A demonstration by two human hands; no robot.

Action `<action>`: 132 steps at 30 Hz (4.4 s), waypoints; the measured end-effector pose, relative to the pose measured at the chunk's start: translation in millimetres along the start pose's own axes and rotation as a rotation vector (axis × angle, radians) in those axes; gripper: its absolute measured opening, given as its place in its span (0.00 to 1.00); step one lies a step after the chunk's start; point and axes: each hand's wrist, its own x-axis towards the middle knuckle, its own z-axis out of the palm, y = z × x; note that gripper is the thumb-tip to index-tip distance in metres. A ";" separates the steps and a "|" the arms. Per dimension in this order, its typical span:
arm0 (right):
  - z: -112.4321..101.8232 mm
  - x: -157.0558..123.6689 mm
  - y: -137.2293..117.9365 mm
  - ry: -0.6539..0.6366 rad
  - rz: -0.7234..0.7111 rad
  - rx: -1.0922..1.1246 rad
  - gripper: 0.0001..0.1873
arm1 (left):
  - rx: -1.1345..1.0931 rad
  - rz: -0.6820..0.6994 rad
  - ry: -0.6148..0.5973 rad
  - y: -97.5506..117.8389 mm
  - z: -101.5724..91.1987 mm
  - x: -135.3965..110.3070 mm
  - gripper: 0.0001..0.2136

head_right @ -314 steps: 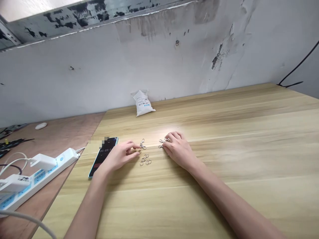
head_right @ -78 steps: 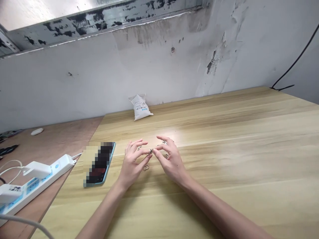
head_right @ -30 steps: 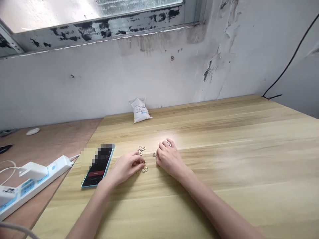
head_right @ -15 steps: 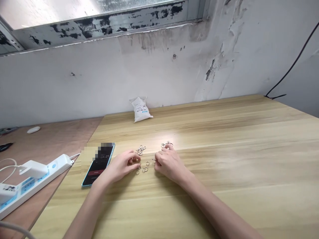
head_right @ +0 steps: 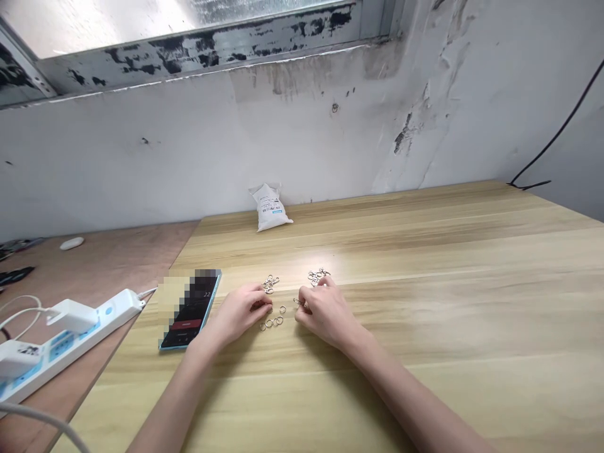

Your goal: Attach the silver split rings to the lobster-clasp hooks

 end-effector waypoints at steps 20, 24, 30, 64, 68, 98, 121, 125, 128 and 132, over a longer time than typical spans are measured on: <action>8.4 4.9 -1.0 -0.005 -0.181 -0.330 0.13 | -0.223 0.071 0.175 3.6 6.2 5.0 0.06; 4.9 3.2 -3.4 0.021 -0.122 -0.219 0.11 | -0.217 0.082 0.159 7.7 9.8 5.1 0.05; 2.7 0.1 -5.8 0.009 -0.100 -0.047 0.08 | -0.208 0.091 0.214 11.1 15.8 4.6 0.04; 1.5 1.8 5.0 0.240 0.027 0.303 0.07 | -0.227 0.126 0.252 10.2 8.2 4.5 0.03; 2.0 1.8 6.3 0.238 0.053 0.304 0.07 | -0.186 0.129 0.221 12.8 6.6 4.3 0.03; 11.9 -1.9 -11.2 0.229 -0.055 0.064 0.11 | -0.335 0.072 0.399 32.5 14.4 4.9 0.04; 5.3 -1.8 -4.1 0.159 -0.128 0.004 0.11 | -0.118 0.074 0.338 16.8 8.7 3.3 0.04; 6.1 -1.7 -3.5 0.159 -0.141 0.012 0.11 | -0.080 0.118 0.315 16.1 11.1 4.1 0.07; 7.5 -2.0 -1.5 0.151 -0.144 0.015 0.11 | -0.058 0.146 0.293 15.1 12.2 4.5 0.07; 6.0 -2.7 -0.3 0.105 -0.122 0.038 0.10 | 0.056 0.179 0.314 14.1 13.2 4.5 0.06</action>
